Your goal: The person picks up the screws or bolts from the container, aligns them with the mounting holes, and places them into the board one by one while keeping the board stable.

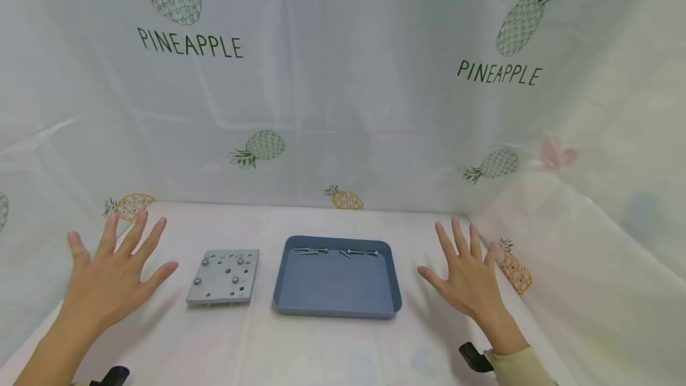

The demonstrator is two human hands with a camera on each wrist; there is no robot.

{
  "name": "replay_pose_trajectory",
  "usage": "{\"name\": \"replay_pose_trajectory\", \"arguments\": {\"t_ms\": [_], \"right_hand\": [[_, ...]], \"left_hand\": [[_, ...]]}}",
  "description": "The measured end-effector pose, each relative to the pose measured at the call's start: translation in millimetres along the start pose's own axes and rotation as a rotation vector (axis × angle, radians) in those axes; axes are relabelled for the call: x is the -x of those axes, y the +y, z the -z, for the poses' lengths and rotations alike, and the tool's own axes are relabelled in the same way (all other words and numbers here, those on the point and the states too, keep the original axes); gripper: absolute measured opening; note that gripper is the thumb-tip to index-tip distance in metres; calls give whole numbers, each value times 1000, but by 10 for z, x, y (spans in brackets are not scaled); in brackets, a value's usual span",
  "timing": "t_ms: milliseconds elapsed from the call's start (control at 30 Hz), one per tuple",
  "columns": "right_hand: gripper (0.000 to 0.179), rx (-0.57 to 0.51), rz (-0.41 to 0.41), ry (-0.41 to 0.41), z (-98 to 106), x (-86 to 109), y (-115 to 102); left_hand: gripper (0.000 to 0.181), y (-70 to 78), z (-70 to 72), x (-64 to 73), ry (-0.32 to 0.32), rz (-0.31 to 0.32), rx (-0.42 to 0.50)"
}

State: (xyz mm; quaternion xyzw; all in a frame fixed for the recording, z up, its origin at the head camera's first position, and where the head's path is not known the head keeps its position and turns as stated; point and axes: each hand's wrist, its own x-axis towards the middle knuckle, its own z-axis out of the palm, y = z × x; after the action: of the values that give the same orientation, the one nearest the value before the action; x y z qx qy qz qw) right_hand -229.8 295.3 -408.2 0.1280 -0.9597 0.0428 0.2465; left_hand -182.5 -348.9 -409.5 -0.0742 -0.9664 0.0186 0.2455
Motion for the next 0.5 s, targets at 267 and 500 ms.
{"name": "replay_pose_trajectory", "arguments": {"t_ms": [267, 500], "right_hand": [[104, -19, 38, -5, -14, -175, -104], [105, -12, 60, -51, -31, -301, -206]], "left_hand": [[98, 44, -3, -38, -1, -12, -5], [98, 56, -40, -15, -19, 5, 17]]}}
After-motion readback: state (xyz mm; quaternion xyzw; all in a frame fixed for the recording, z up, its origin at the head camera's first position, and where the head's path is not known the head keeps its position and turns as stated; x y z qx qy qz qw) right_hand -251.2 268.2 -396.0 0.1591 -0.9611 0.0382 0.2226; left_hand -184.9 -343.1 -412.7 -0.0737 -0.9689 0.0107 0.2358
